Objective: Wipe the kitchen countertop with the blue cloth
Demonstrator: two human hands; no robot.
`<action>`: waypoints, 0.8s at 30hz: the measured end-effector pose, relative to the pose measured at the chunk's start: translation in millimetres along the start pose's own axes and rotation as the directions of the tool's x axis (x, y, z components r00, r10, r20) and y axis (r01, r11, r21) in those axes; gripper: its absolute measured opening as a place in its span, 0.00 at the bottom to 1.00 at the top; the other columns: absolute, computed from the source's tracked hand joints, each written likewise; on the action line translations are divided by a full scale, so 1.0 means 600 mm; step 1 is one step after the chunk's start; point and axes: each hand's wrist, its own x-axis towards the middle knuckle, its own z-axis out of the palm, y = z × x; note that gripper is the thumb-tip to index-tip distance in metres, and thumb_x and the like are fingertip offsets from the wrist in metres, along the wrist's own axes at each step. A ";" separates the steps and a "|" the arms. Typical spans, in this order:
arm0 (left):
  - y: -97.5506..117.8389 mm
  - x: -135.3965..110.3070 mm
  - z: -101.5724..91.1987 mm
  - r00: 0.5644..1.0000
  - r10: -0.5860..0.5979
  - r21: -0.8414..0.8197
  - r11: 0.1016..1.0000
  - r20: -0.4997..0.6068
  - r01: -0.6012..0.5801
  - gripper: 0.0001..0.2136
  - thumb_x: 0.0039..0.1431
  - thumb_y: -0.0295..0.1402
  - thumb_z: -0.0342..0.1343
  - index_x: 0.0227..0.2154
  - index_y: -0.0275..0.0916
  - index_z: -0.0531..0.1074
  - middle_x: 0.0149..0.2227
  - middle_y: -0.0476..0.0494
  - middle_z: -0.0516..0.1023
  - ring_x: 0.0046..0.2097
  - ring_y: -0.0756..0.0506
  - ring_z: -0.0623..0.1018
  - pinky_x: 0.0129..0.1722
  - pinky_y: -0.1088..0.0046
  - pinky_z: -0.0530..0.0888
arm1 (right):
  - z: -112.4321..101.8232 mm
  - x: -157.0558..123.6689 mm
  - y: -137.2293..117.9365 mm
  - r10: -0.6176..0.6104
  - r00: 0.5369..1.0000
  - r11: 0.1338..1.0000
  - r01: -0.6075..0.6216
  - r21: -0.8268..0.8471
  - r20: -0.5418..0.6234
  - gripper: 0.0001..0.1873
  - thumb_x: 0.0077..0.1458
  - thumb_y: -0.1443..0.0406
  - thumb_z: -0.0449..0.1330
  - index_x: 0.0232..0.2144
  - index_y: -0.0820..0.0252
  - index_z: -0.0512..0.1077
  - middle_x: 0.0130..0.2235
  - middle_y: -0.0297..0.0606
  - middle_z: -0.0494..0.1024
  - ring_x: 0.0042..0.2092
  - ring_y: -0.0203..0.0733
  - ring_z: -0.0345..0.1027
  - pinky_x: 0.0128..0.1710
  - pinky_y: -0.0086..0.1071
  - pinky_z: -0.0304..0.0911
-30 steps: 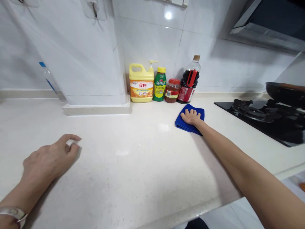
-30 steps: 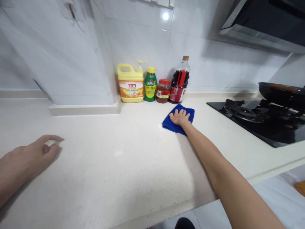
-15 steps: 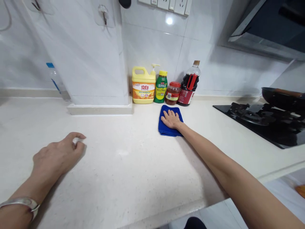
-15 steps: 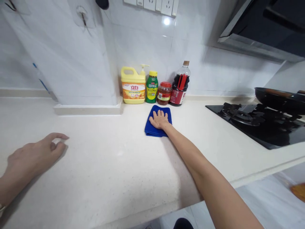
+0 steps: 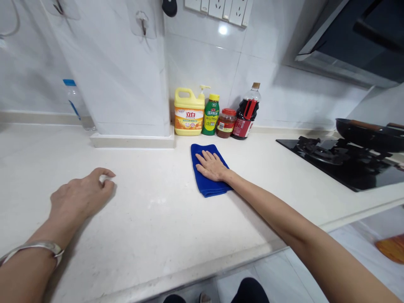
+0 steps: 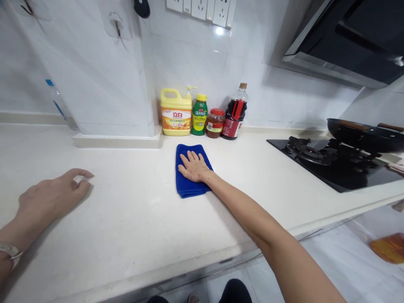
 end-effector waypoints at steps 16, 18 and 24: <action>-0.008 0.015 0.002 1.000 -0.013 0.021 1.000 0.021 0.012 0.24 0.61 0.47 0.42 0.57 0.54 0.70 0.43 0.40 0.77 0.47 0.31 0.75 0.47 0.52 0.73 | 0.004 -0.137 -0.004 -0.294 0.956 0.956 0.294 0.011 -0.007 0.36 0.71 0.50 0.43 0.74 0.59 0.45 0.75 0.49 0.38 0.75 0.54 0.30 0.73 0.51 0.32; -0.011 0.020 0.005 1.000 -0.018 0.026 1.000 0.024 0.017 0.24 0.61 0.48 0.42 0.57 0.54 0.70 0.45 0.40 0.77 0.49 0.30 0.75 0.49 0.50 0.73 | 0.004 -0.154 0.001 -0.312 0.950 0.950 0.312 0.029 -0.005 0.36 0.72 0.50 0.43 0.74 0.59 0.44 0.75 0.49 0.38 0.75 0.53 0.29 0.73 0.51 0.30; -0.019 0.028 0.006 0.999 -0.004 0.006 1.000 0.035 0.003 0.24 0.60 0.49 0.43 0.57 0.55 0.69 0.50 0.45 0.78 0.51 0.30 0.74 0.52 0.49 0.72 | 0.008 -0.212 0.029 -0.362 0.932 0.928 0.363 0.086 -0.024 0.36 0.72 0.49 0.42 0.73 0.59 0.46 0.75 0.46 0.37 0.75 0.49 0.26 0.74 0.49 0.27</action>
